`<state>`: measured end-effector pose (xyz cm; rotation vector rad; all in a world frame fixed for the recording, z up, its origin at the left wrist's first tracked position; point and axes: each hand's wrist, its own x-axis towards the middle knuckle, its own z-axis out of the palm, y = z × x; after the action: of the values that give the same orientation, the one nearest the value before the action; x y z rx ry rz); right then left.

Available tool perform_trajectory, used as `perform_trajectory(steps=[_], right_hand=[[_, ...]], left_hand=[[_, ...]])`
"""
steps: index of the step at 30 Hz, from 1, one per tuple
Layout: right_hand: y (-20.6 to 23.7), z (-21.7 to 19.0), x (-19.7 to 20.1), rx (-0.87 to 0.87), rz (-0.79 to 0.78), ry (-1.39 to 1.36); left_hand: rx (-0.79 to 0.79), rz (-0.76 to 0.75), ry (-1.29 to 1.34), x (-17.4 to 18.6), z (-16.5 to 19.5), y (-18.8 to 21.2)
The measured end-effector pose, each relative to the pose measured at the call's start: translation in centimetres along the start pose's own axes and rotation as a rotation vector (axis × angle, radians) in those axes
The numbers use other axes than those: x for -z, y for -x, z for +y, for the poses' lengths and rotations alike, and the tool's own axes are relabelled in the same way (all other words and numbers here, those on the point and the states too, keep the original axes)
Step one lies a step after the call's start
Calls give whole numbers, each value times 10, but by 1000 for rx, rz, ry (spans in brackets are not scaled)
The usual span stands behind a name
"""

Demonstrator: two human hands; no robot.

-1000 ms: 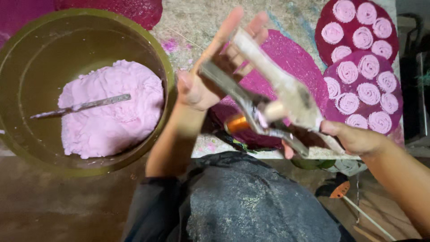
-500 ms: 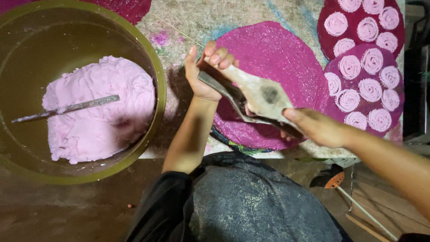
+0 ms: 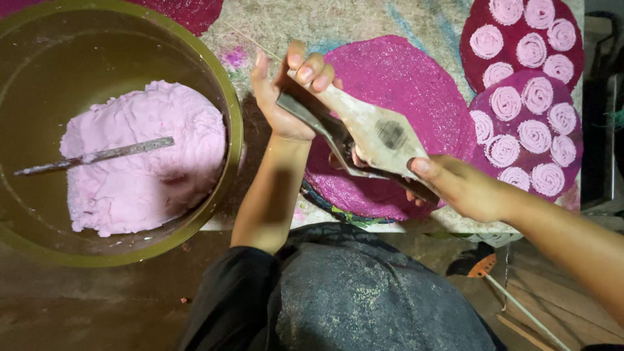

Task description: The person presses pink paste in a large bowl with both hands, then loads it into a handheld wooden extruder tool and pipes rosette shapes onto round pink boards on the work table. They use a small knife to help fill the tool, place finished rosette boards aside, and stack completed boards.

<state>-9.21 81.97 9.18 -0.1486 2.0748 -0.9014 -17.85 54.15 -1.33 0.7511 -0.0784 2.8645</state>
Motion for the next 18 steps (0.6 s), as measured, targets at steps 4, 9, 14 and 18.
perform_trajectory(steps=[4,9,14,18], right_hand=[[17,-2,7,-80,-26,-28],[16,-7,20,-122,143,112],[8,-5,2,9,30,-32],[24,6,11,-86,11,-46]], left_hand=[[-12,43,39,-9,-15,4],[-11,5,22,-10,-19,-20],[9,-12,-42,-19,4,-14],[-9,29,17,-17,-17,-5]])
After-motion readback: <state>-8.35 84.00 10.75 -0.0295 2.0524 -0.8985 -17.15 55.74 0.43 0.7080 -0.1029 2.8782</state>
